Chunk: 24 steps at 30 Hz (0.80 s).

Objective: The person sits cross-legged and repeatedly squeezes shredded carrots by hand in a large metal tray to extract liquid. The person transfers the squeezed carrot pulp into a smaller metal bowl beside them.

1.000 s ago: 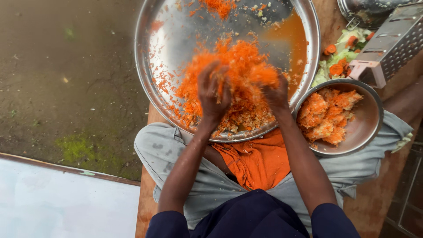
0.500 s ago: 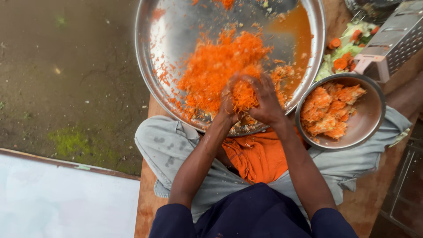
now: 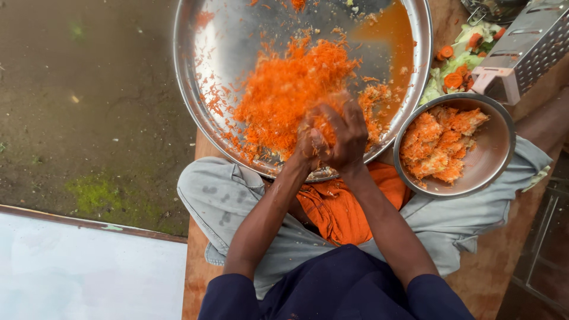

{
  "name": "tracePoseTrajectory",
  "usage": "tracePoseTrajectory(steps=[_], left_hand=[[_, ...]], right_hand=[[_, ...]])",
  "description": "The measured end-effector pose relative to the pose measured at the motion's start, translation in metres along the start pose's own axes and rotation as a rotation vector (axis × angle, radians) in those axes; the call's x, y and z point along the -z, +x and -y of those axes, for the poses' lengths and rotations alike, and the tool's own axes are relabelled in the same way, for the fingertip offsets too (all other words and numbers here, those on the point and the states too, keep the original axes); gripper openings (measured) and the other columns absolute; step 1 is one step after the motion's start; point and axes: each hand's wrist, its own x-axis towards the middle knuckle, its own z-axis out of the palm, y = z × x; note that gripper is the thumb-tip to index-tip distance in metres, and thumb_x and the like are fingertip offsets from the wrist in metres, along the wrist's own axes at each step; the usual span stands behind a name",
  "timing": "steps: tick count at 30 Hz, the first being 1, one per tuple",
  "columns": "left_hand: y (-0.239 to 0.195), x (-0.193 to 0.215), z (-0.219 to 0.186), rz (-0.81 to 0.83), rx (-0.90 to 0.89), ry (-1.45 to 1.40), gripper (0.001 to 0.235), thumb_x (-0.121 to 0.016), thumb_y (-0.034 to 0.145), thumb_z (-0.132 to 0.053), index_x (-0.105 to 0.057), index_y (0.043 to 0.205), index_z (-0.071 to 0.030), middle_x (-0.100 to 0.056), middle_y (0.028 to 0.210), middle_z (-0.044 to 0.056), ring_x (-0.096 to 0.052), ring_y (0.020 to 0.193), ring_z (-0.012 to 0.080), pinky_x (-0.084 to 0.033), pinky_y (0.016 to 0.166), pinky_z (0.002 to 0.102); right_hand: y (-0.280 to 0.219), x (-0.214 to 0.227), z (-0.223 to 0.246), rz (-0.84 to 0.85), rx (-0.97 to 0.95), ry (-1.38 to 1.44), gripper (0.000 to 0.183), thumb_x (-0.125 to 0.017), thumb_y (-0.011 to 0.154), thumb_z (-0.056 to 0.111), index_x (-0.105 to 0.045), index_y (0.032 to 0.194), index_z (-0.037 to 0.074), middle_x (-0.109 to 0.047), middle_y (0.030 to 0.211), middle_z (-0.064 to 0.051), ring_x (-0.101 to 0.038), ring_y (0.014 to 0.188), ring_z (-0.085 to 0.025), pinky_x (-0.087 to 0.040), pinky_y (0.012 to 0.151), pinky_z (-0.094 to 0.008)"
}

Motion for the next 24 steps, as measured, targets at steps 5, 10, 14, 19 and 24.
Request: tracePoseTrajectory(steps=[5,10,14,19,24], left_hand=[[-0.017,-0.020,-0.022,-0.117,0.120,0.101,0.072,-0.042,0.089,-0.065,-0.061,0.124,-0.005,-0.070,0.113,0.013,-0.075,0.096,0.0195,-0.069,0.076,0.030],[-0.013,-0.011,-0.016,0.216,0.149,0.053,0.062,-0.055,0.097,-0.063,-0.064,0.114,-0.004,-0.066,0.096,0.007,-0.068,0.077,0.0141,-0.061,0.060,0.026],[0.000,0.006,-0.001,0.178,0.223,0.037,0.049,-0.061,0.107,-0.054,-0.063,0.103,-0.006,-0.061,0.083,0.002,-0.061,0.061,0.0099,-0.054,0.045,0.022],[0.020,0.011,0.008,0.000,0.142,0.095,0.040,-0.060,0.105,-0.048,-0.063,0.100,-0.008,-0.061,0.083,0.002,-0.060,0.061,0.0107,-0.053,0.045,0.022],[0.038,0.017,0.012,-0.078,0.084,0.122,0.031,-0.059,0.103,-0.041,-0.063,0.097,-0.011,-0.060,0.082,0.002,-0.059,0.061,0.0114,-0.052,0.044,0.023]], right_hand=[[-0.008,-0.001,0.001,-0.146,0.203,-0.138,0.068,-0.033,0.112,0.059,-0.078,0.106,0.008,-0.070,0.121,-0.025,-0.066,0.119,-0.035,-0.034,0.121,-0.054],[-0.005,0.000,-0.004,-0.110,0.251,-0.155,0.063,-0.036,0.118,0.049,-0.077,0.094,0.009,-0.069,0.088,-0.014,-0.068,0.094,-0.028,-0.040,0.103,-0.050],[0.005,-0.004,-0.012,-0.090,0.278,-0.144,0.067,-0.026,0.111,0.049,-0.075,0.084,0.011,-0.057,0.065,-0.007,-0.054,0.065,-0.023,-0.038,0.086,-0.046],[0.019,-0.012,-0.025,-0.039,0.287,-0.068,0.062,-0.028,0.112,0.046,-0.070,0.081,0.013,-0.056,0.063,-0.007,-0.046,0.057,-0.021,-0.034,0.078,-0.043],[0.028,-0.010,-0.027,-0.005,0.225,-0.018,0.057,-0.032,0.110,0.042,-0.070,0.083,0.010,-0.055,0.063,-0.009,-0.044,0.056,-0.022,-0.034,0.073,-0.044]])
